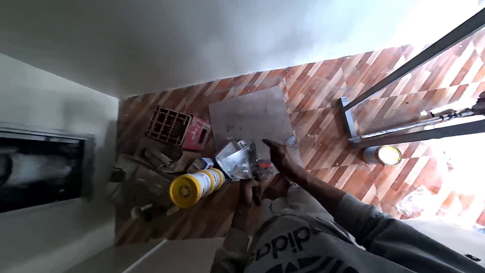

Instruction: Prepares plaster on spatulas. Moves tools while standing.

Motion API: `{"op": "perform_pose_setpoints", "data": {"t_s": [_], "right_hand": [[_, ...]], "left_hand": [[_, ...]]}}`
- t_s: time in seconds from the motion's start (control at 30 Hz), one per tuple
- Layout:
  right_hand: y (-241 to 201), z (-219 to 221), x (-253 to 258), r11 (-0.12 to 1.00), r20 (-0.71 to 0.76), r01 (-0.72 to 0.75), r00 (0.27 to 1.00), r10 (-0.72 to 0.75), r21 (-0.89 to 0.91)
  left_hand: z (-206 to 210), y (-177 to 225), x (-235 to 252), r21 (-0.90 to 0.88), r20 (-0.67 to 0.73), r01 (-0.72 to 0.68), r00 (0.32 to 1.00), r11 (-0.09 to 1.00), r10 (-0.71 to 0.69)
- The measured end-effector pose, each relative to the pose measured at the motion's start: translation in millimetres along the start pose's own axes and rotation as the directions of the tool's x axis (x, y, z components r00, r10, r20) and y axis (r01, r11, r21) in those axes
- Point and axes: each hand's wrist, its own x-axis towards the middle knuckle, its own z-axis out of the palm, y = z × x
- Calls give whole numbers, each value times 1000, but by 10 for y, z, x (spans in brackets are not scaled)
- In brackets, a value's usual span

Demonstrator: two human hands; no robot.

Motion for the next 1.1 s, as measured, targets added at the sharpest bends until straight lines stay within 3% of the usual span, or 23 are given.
{"op": "perform_pose_setpoints", "data": {"t_s": [0.13, 0.27, 0.4, 0.5, 0.63, 0.77, 0.9, 0.97, 1.1], "right_hand": [[52, -14, -347, 982, -254, 186, 951, -177, 11], [58, 175, -512, 972, -84, 216, 971, -224, -97], [128, 357, -455, 981, -74, 186, 979, -190, -58], [28, 389, -679, 992, -4, 116, 993, -117, -54], [-3, 365, -777, 1000, 98, 4, 995, -2, -18], [-20, 298, -742, 995, 172, -101, 980, 100, -3], [-116, 292, -772, 993, 209, -117, 972, 108, 29], [-29, 296, -727, 991, 193, -134, 973, 126, 29], [-83, 281, -760, 988, 200, -148, 970, 136, 45]], "left_hand": [[-34, -18, -7, -83, 77, 60, 996, 995, -54], [144, -55, -64, -61, 78, 20, 997, 998, -15], [269, -166, -111, -35, -31, -14, 999, 999, 13], [335, -245, -175, 29, -168, -36, 985, 999, 41], [339, -415, -228, 117, -235, -15, 971, 993, 43], [308, -521, -245, 185, -179, -32, 982, 982, 66], [327, -514, -245, 293, -203, -71, 970, 954, 134], [312, -525, -212, 258, -138, -101, 980, 961, 140], [369, -477, -240, 265, -225, -3, 972, 964, 65]]}}
